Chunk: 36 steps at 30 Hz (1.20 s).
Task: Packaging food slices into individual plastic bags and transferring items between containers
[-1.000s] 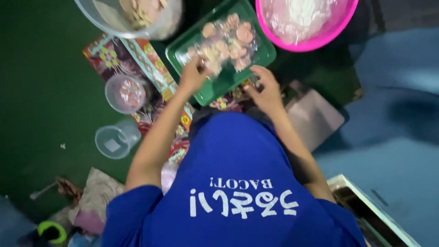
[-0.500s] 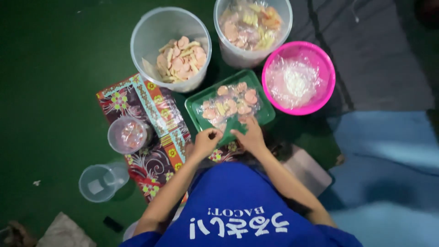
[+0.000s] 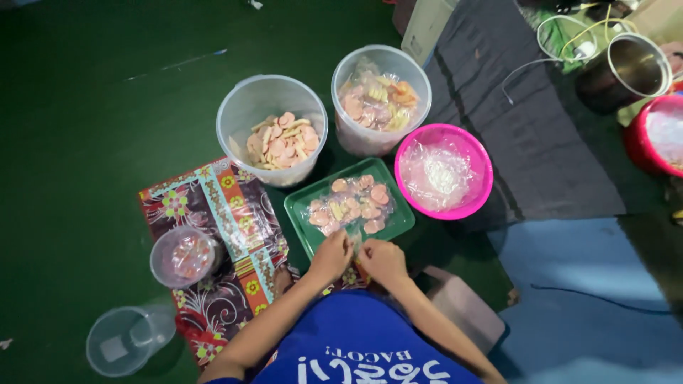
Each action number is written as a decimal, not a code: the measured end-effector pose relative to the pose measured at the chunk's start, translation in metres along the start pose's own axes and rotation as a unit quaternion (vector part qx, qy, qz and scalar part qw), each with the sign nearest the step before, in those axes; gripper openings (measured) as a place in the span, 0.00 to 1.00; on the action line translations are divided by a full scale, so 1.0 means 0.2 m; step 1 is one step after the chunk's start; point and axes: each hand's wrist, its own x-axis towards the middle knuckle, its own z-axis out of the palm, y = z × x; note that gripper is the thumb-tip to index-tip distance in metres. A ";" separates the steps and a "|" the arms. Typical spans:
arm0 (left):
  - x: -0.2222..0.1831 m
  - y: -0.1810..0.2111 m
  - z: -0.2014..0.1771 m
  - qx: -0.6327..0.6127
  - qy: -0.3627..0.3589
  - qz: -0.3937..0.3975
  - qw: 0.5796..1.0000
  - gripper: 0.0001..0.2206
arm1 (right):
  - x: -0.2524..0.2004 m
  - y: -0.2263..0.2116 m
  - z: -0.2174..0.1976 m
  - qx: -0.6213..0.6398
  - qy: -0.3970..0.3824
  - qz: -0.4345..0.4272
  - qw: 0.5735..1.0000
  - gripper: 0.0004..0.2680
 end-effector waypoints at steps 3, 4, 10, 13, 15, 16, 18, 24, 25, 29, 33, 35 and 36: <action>0.03 -0.07 0.03 0.056 -0.050 0.069 0.995 0.08 | -0.01 -0.03 0.03 0.022 0.032 -0.070 0.997 0.08; 0.04 -0.09 0.03 0.060 -0.045 0.054 0.996 0.07 | -0.01 -0.02 0.02 -0.016 0.062 -0.083 0.995 0.08; 0.02 0.02 -0.10 -0.030 0.013 0.025 0.999 0.04 | 0.05 -0.04 0.06 0.258 0.052 0.045 0.964 0.08; 0.09 -0.07 -0.12 -0.111 0.020 0.006 0.994 0.06 | 0.07 -0.13 -0.03 0.599 -0.101 0.198 0.769 0.15; 0.11 -0.12 -0.15 -0.140 0.014 -0.007 0.990 0.06 | 0.10 -0.10 0.04 0.722 -0.161 0.222 0.636 0.11; 0.12 -0.13 -0.16 -0.159 0.008 -0.021 0.987 0.06 | 0.13 -0.05 0.13 0.731 -0.160 0.228 0.623 0.09; 0.14 -0.18 -0.18 -0.180 0.003 -0.041 0.983 0.07 | 0.17 0.00 0.24 0.739 -0.162 0.237 0.610 0.06; 0.08 -0.12 -0.33 -0.155 0.085 -0.033 0.984 0.10 | 0.33 -0.01 0.19 0.677 -0.116 0.198 0.700 0.03; 0.09 -0.14 -0.36 -0.188 0.093 -0.047 0.977 0.09 | 0.38 0.01 0.16 0.676 -0.091 0.186 0.707 0.01; 0.06 -0.21 -0.37 -0.292 0.110 -0.079 0.947 0.07 | 0.61 -0.28 -0.30 0.700 0.002 0.216 0.681 0.04; -0.03 -0.27 -0.40 -0.332 0.114 -0.048 0.935 0.07 | 0.91 -0.48 -0.50 0.403 0.143 -0.010 0.904 0.05; -0.11 -0.16 -0.50 -0.231 0.061 -0.103 0.966 0.04 | 1.07 -0.59 -0.56 0.194 0.170 -0.198 0.946 0.05; -0.12 -0.19 -0.50 -0.235 0.064 -0.106 0.964 0.04 | 1.16 -0.60 -0.52 0.193 0.166 -0.202 0.946 0.05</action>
